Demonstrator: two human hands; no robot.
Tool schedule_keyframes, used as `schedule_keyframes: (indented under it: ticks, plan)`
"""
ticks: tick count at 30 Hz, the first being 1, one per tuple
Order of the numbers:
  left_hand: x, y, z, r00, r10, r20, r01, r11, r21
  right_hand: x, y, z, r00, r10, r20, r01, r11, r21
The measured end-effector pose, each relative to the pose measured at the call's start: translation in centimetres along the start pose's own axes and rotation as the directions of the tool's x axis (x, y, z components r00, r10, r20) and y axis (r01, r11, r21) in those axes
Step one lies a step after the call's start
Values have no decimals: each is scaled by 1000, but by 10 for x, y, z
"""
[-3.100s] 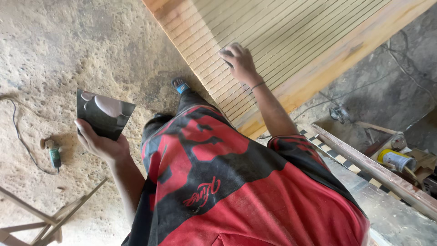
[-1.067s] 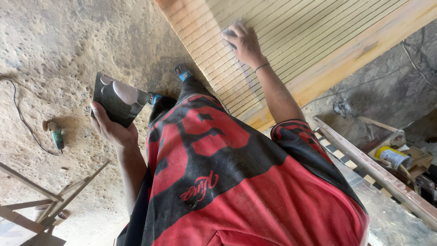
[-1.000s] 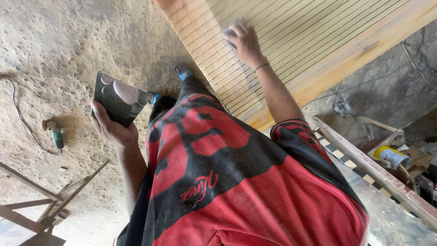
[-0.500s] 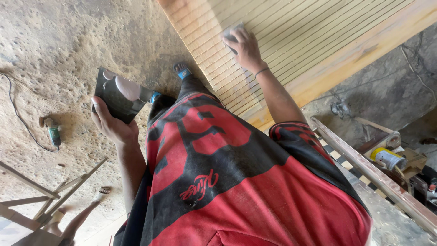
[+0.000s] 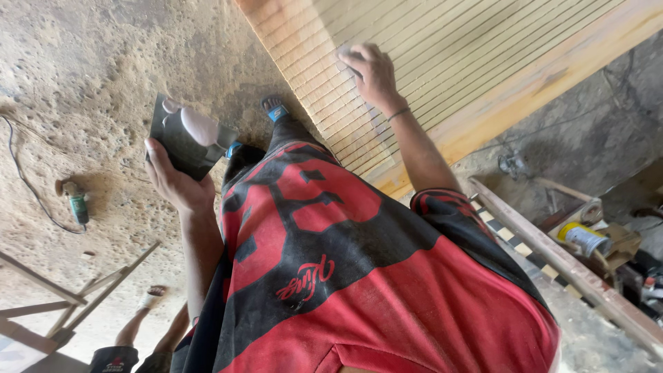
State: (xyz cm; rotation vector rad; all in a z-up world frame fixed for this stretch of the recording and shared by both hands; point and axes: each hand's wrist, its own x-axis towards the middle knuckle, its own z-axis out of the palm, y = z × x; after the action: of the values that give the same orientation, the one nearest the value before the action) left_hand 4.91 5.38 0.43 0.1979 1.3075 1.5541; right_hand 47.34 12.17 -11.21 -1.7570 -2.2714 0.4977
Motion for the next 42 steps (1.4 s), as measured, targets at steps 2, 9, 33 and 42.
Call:
schedule_keyframes:
  ticks: [2, 9, 33, 42]
  plan:
    - [-1, -6, 7, 998, -29, 62, 33, 997, -64, 8, -33, -27, 988, 28, -149, 51, 863, 503]
    - [-15, -21, 63, 975, -139, 173, 155, 984, -85, -4, -194, -122, 963, 70, -261, 237, 245, 940]
    - [-16, 66, 43, 834, 115, 540, -305, 911, 276, 5, -258, -194, 726, -658, -201, 629, 753, -192]
    - [19, 39, -11, 989, 132, 62, -131, 991, -8, 9, -169, -114, 922, -388, -15, 375, 880, 292]
